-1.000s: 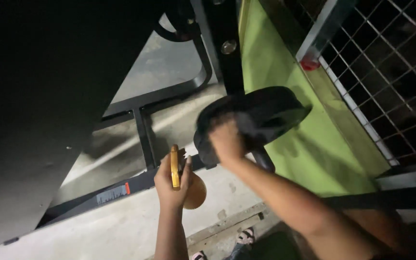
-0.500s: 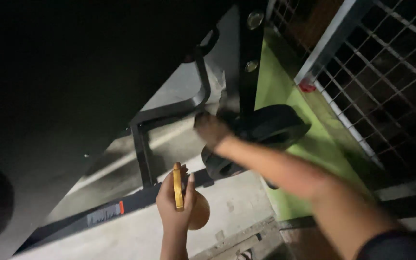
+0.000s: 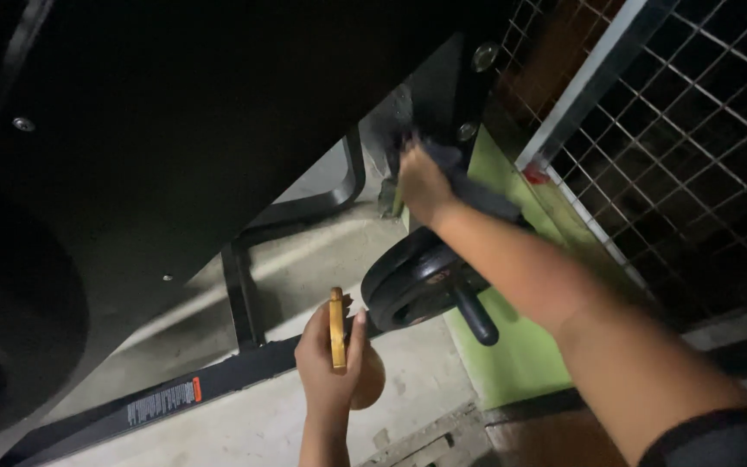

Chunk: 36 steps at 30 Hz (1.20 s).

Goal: Cleaning and wiping down various parts of a gym machine with a spray bottle and cloth.

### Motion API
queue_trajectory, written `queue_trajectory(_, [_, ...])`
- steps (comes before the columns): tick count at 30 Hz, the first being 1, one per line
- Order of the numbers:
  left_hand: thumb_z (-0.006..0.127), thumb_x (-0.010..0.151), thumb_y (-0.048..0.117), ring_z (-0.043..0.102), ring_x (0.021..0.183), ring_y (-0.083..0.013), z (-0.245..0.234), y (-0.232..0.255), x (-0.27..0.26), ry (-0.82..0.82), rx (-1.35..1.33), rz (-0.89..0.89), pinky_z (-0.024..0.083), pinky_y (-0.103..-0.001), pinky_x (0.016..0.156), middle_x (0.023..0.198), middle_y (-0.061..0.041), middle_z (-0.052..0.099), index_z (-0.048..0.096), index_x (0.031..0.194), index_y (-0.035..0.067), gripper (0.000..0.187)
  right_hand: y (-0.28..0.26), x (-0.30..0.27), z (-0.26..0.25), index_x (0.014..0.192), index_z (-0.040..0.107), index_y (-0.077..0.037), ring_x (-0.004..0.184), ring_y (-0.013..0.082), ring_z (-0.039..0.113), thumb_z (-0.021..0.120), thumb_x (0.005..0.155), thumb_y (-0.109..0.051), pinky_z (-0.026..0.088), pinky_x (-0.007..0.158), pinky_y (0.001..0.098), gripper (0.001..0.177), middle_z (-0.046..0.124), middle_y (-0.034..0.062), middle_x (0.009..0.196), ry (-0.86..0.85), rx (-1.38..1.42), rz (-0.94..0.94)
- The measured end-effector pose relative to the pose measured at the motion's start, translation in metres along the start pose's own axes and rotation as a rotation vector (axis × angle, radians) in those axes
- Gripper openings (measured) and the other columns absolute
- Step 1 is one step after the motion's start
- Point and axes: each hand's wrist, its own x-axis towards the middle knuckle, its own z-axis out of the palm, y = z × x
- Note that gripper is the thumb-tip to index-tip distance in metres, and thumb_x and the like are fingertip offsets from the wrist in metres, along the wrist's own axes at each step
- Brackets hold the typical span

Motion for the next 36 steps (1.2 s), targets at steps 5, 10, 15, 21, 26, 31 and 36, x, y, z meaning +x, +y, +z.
queue_trajectory(5, [0.078, 0.085, 0.026, 0.077, 0.092, -0.0199, -0.017, -0.017, -0.003, -0.05, 0.048, -0.127, 0.058, -0.033, 0.082, 0.101, -0.013, 0.079, 0.07, 0.119, 0.001, 0.042, -0.028, -0.033, 0.038, 0.115, 0.075, -0.006, 0.131, 0.0358, 0.049, 0.053, 0.096, -0.024, 0.025, 0.118, 0.0494, 0.035, 0.061, 0.0167, 0.134, -0.113, 0.125, -0.197])
queue_trajectory(10, [0.078, 0.085, 0.027, 0.077, 0.096, -0.0225, -0.021, -0.026, -0.006, -0.027, 0.097, -0.071, 0.058, -0.034, 0.084, 0.105, -0.014, 0.079, 0.07, 0.121, 0.0, 0.045, 0.051, -0.039, -0.039, 0.101, 0.079, -0.01, 0.115, 0.0313, 0.058, 0.055, 0.094, -0.023, 0.033, 0.113, 0.0478, 0.029, 0.068, 0.0101, 0.11, 0.068, 0.019, -0.198])
queue_trajectory(15, [0.077, 0.09, 0.021, 0.076, 0.1, -0.0248, -0.019, -0.025, -0.011, -0.061, 0.006, 0.0, 0.057, -0.036, 0.088, 0.109, -0.015, 0.078, 0.068, 0.12, -0.001, 0.038, 0.072, -0.027, -0.046, 0.094, 0.076, -0.018, 0.118, 0.0307, 0.06, 0.058, 0.088, -0.02, 0.033, 0.119, 0.0461, 0.019, 0.068, 0.0082, 0.105, 0.554, 0.023, 0.133])
queue_trajectory(21, [0.079, 0.084, 0.019, 0.078, 0.092, -0.0229, -0.04, -0.032, -0.021, -0.072, 0.047, -0.058, 0.058, -0.032, 0.08, 0.103, -0.013, 0.077, 0.069, 0.119, 0.002, 0.04, -0.023, -0.025, 0.042, 0.095, 0.077, -0.011, 0.112, 0.0345, 0.062, 0.056, 0.098, -0.016, 0.031, 0.123, 0.0515, 0.022, 0.069, 0.0146, 0.098, 0.088, 0.14, -0.04])
queue_trajectory(26, [0.083, 0.079, 0.019, 0.075, 0.082, -0.0215, -0.073, -0.035, -0.025, -0.152, 0.228, -0.115, 0.058, -0.031, 0.073, 0.096, -0.014, 0.076, 0.07, 0.116, 0.003, 0.043, -0.079, -0.044, 0.065, 0.095, 0.078, -0.016, 0.109, 0.0315, 0.063, 0.056, 0.089, -0.017, 0.036, 0.118, 0.0507, 0.022, 0.071, 0.0126, 0.098, 0.311, 0.603, 0.048])
queue_trajectory(31, [0.08, 0.081, 0.018, 0.072, 0.079, -0.0155, -0.067, -0.039, -0.027, -0.142, 0.133, -0.147, 0.057, -0.029, 0.071, 0.095, -0.012, 0.076, 0.068, 0.122, 0.005, 0.045, -0.104, -0.059, 0.023, 0.102, 0.077, -0.018, 0.091, 0.0378, 0.066, 0.056, 0.088, -0.017, 0.05, 0.085, 0.0541, 0.025, 0.071, 0.015, 0.095, 0.045, 0.878, 0.181])
queue_trajectory(36, [0.079, 0.082, 0.017, 0.069, 0.079, -0.0099, -0.02, -0.046, -0.027, -0.158, -0.038, -0.127, 0.056, -0.027, 0.068, 0.1, -0.008, 0.075, 0.064, 0.122, 0.001, 0.045, -0.163, -0.103, -0.032, 0.104, 0.072, -0.017, 0.102, 0.0332, 0.07, 0.053, 0.096, -0.028, 0.056, 0.087, 0.0486, 0.023, 0.072, 0.0111, 0.112, -0.353, 1.125, 0.113])
